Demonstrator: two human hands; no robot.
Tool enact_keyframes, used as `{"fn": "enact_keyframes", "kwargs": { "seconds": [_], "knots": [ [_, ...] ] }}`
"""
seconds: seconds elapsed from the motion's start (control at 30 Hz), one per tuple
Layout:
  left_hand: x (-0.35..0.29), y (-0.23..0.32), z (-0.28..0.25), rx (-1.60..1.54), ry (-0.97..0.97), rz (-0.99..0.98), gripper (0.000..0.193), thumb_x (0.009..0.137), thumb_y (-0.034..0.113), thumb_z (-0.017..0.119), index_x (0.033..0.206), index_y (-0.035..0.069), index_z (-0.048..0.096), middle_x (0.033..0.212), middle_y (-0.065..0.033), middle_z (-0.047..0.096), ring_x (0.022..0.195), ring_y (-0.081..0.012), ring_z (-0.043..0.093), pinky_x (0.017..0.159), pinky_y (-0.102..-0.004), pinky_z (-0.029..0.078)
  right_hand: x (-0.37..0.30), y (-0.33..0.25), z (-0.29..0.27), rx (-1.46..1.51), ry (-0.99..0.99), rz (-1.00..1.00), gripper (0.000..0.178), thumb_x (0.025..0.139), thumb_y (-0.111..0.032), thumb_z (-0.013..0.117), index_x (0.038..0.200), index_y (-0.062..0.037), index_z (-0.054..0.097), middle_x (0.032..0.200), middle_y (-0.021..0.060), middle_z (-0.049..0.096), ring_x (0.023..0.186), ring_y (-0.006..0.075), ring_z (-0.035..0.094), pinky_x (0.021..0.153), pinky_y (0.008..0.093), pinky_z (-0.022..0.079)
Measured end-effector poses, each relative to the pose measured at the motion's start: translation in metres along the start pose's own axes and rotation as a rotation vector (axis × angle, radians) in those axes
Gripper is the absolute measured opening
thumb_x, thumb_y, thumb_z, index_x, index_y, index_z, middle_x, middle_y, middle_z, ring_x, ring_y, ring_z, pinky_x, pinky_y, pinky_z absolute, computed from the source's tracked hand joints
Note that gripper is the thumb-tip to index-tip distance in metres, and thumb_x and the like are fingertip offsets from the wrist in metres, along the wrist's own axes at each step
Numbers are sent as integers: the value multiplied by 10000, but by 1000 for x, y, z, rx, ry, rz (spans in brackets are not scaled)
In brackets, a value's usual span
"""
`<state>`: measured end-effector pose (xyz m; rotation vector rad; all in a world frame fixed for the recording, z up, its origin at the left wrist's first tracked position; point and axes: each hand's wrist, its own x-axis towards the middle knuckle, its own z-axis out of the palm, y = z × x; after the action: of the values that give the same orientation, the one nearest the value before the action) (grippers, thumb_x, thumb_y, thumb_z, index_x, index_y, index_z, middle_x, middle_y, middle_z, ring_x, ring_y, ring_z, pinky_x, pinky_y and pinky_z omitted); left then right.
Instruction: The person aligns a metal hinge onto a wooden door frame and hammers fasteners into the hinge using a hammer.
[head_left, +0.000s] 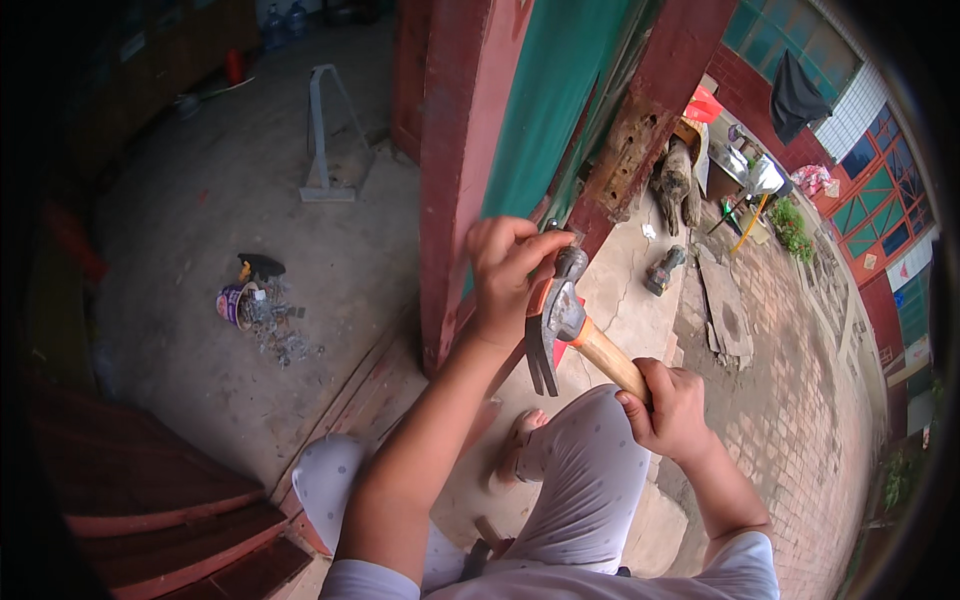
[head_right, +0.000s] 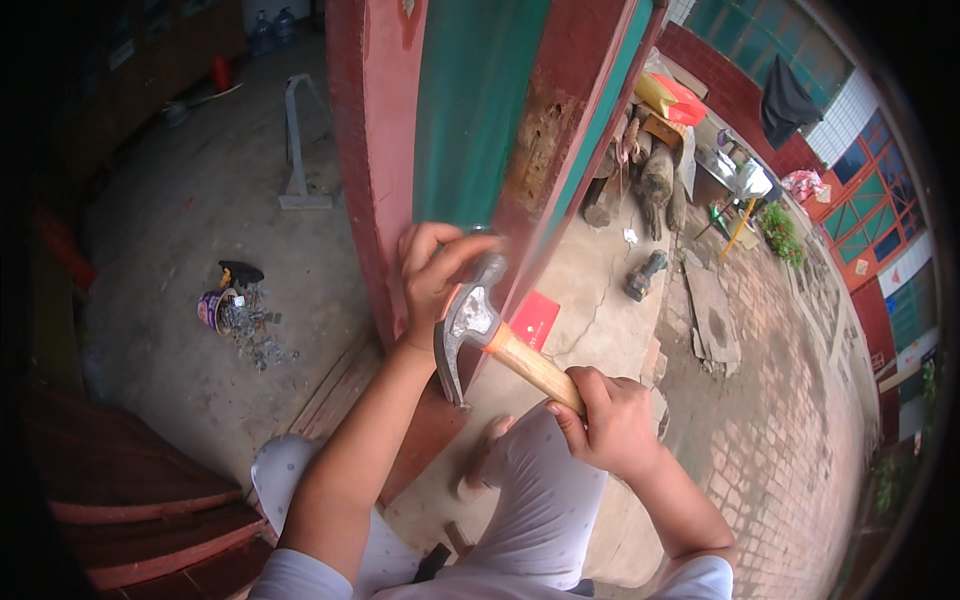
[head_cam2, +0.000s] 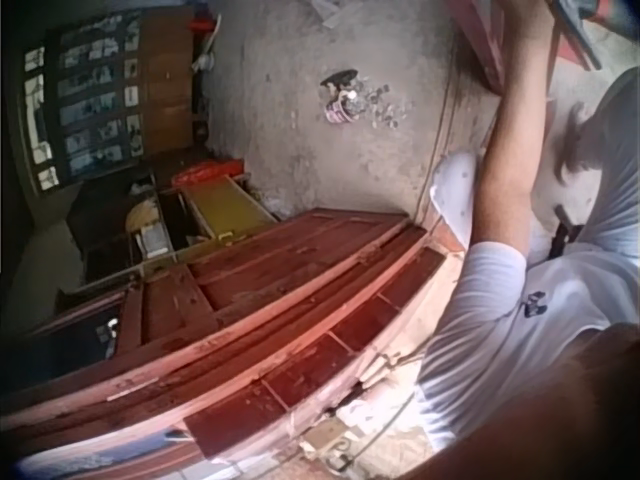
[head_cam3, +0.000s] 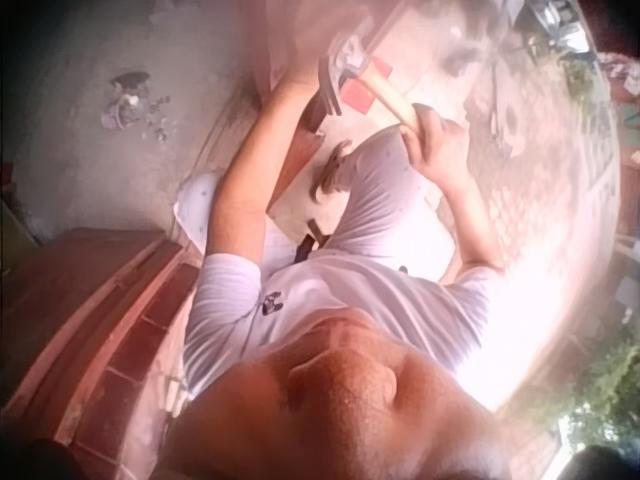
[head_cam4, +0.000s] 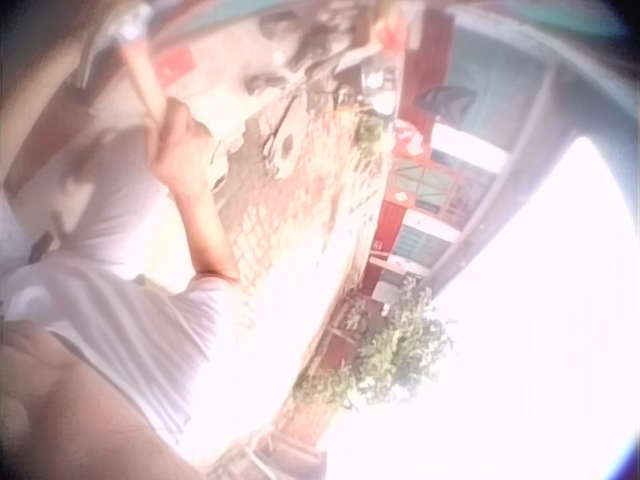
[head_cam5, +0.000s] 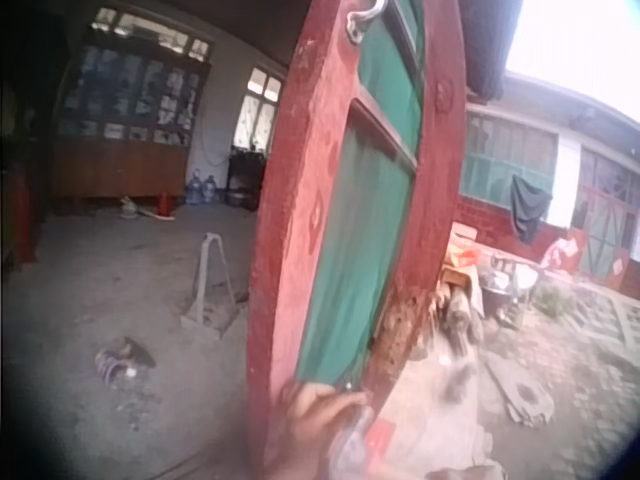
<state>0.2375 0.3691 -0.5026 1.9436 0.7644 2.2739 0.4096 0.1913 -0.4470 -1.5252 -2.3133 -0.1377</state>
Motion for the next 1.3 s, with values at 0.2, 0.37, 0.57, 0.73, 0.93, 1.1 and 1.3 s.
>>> {"fn": "enact_keyframes", "kwargs": {
  "seconds": [0.2,0.37,0.57,0.73,0.93,1.1,1.3],
  "knots": [
    [0,1,0,13,-18,-31,258,619,82,749,856,180,712,763,2,520,736,-198,511,731,-348,360,2,3,1,-20,16,31,318,824,-312,673,936,-38,557,626,84,565,492,274,564,476,365,439],
    [-1,0,1,31,-21,-6,248,625,94,745,855,179,714,775,6,519,747,-197,507,729,-348,360,2,-2,-2,35,20,-44,304,825,-297,672,932,-34,561,620,89,563,488,283,559,475,363,438],
    [0,1,0,51,-28,6,220,634,107,748,841,171,711,770,13,518,731,-194,511,737,-349,357,1,-6,-5,33,1,-35,298,818,-290,677,924,-36,564,633,90,569,500,280,569,484,361,447],
    [-1,1,0,36,-32,-18,245,621,93,746,849,175,711,764,6,523,735,-199,513,736,-351,359,0,1,-2,27,-1,50,294,809,-283,684,927,-41,564,630,83,566,486,280,556,479,359,441],
    [-1,0,0,25,-28,-11,247,625,95,747,854,176,707,763,7,523,738,-200,515,737,-356,363,1,2,0,7,-9,71,295,809,-290,683,922,-44,566,584,64,540,478,269,557,476,354,443],
    [-1,0,2,43,-5,-14,257,615,73,736,848,177,705,754,4,523,737,-198,521,743,-351,363,3,-2,1,62,37,-53,297,811,-301,682,910,-45,570,576,67,538,465,270,549,469,348,442],
    [0,-2,1,39,-21,24,283,615,83,724,882,176,714,769,6,526,755,-198,519,749,-342,362,3,-3,2,84,51,-74,287,812,-288,680,913,-41,573,607,77,556,466,270,548,467,342,440]
  ]
}}
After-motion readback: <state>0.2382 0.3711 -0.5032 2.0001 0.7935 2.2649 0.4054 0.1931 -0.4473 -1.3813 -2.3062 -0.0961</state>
